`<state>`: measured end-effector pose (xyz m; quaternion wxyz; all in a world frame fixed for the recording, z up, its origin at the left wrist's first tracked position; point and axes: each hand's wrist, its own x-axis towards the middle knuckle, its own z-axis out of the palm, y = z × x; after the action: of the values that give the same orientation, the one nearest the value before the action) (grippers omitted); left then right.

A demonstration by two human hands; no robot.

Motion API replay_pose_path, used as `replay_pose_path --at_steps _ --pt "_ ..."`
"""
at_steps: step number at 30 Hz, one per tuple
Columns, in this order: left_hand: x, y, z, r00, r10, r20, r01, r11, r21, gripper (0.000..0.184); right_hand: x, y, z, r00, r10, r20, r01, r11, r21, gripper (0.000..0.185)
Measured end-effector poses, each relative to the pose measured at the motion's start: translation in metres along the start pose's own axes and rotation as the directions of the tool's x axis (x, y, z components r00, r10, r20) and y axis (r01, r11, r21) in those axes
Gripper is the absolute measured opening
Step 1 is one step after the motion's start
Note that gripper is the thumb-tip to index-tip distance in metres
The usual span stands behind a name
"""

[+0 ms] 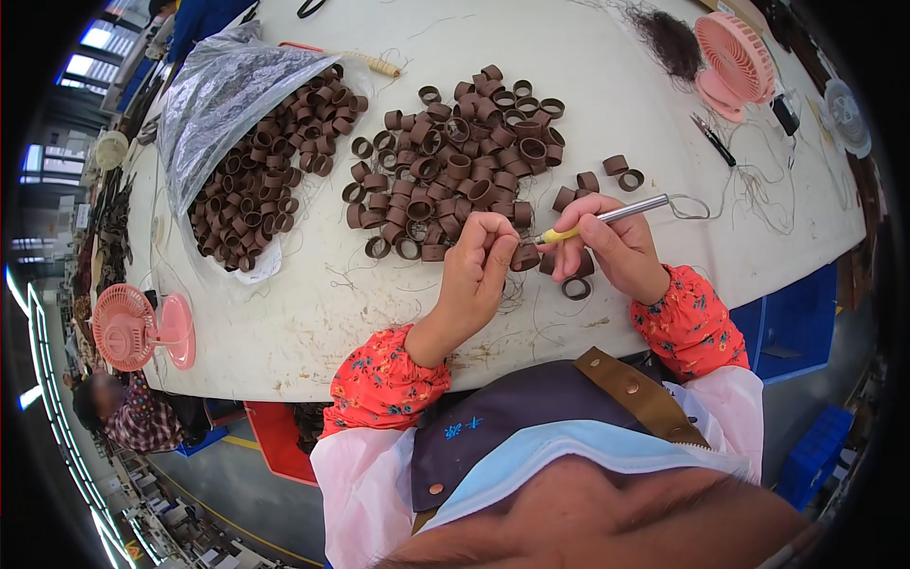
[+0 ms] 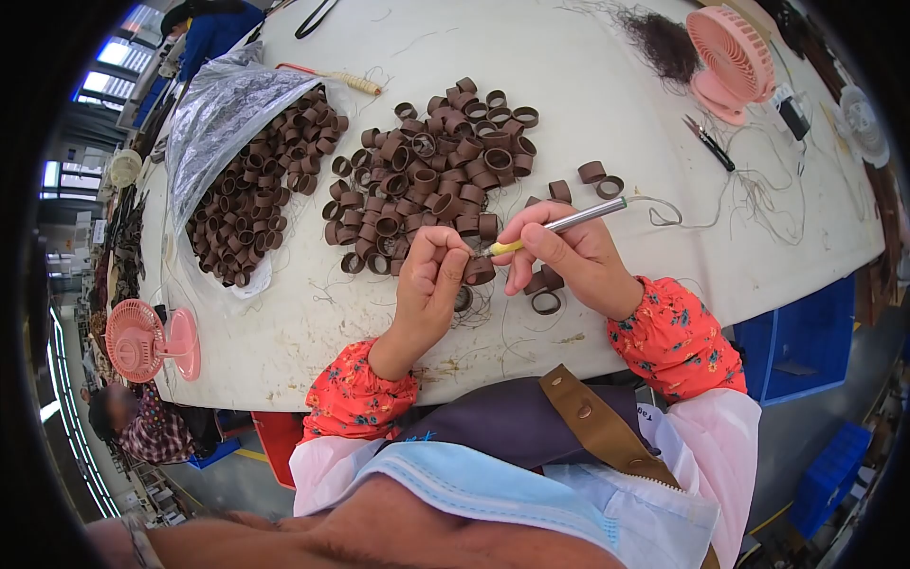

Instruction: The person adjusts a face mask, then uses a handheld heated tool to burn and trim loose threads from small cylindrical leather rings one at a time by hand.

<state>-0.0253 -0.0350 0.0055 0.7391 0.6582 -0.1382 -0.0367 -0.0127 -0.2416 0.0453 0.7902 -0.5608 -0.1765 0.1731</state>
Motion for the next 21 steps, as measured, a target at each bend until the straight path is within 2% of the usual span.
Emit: replay_pose_path --at_steps 5,9,12,15,18,21 --pt "0.000 -0.001 0.000 1.000 0.004 0.002 -0.004 1.000 0.007 0.008 0.000 0.000 -0.001 1.000 0.008 0.003 -0.008 1.000 -0.002 0.027" --pt "-0.002 0.003 -0.004 0.994 -0.082 0.066 0.082 0.997 0.003 0.007 0.000 0.000 -0.001 1.000 0.011 0.013 -0.011 1.000 0.001 0.027" --pt "-0.001 0.003 -0.005 0.994 -0.101 0.051 0.101 0.995 0.004 0.007 0.002 0.006 -0.004 0.995 -0.098 0.027 0.097 0.995 0.015 0.025" --pt "0.000 0.007 -0.006 0.992 -0.122 0.037 0.123 0.992 -0.022 0.008 0.001 0.001 0.003 0.992 -0.088 -0.091 0.065 0.971 -0.231 0.020" --pt "0.002 0.005 -0.002 0.996 -0.086 0.022 0.088 0.989 -0.119 0.011 0.004 0.003 0.006 0.992 -0.121 -0.019 0.094 0.850 -0.517 0.021" --pt "0.004 0.004 0.002 0.996 -0.083 -0.027 0.074 0.969 -0.235 0.014 0.001 0.007 0.004 1.000 -0.009 -0.002 0.007 0.895 -0.446 0.021"
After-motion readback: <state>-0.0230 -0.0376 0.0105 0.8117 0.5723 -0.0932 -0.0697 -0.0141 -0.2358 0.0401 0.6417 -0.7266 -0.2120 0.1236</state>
